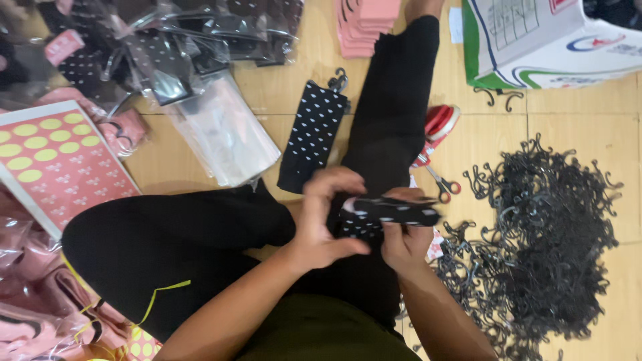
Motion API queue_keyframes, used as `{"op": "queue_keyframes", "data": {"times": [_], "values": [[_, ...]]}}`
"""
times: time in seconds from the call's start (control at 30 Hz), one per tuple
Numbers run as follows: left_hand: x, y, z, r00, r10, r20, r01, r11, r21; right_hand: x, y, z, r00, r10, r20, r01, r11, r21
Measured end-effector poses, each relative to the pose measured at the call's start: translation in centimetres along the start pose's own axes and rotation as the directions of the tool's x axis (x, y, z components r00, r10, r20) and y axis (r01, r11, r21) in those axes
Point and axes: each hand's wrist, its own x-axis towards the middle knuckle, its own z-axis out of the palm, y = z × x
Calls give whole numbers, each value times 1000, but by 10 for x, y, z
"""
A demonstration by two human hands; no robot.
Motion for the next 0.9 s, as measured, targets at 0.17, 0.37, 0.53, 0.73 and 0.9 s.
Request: {"op": "queue_keyframes", "data": {"times": [0.17,0.37,0.53,0.73,0.9], "values": [[-12,-18,-42,905,-75,-418,124,988,90,121,-36,67,990,-95,-100,86,992,-89],[3,-53,-157,907,-66,-417,350,669,656,169,-44,100,970,-194,-146,204,977,59],[-52,-190,-328,681,-209,-702,716,-13,698,136,-36,85,987,-83,-139,84,996,6],[-69,-206,-370,492,-297,-819,802,-212,559,118,-14,69,992,61,-108,-54,996,69],[-42,-146,-318,492,-511,-705,777,622,91,101,1,53,990,140,34,-142,987,76]]}}
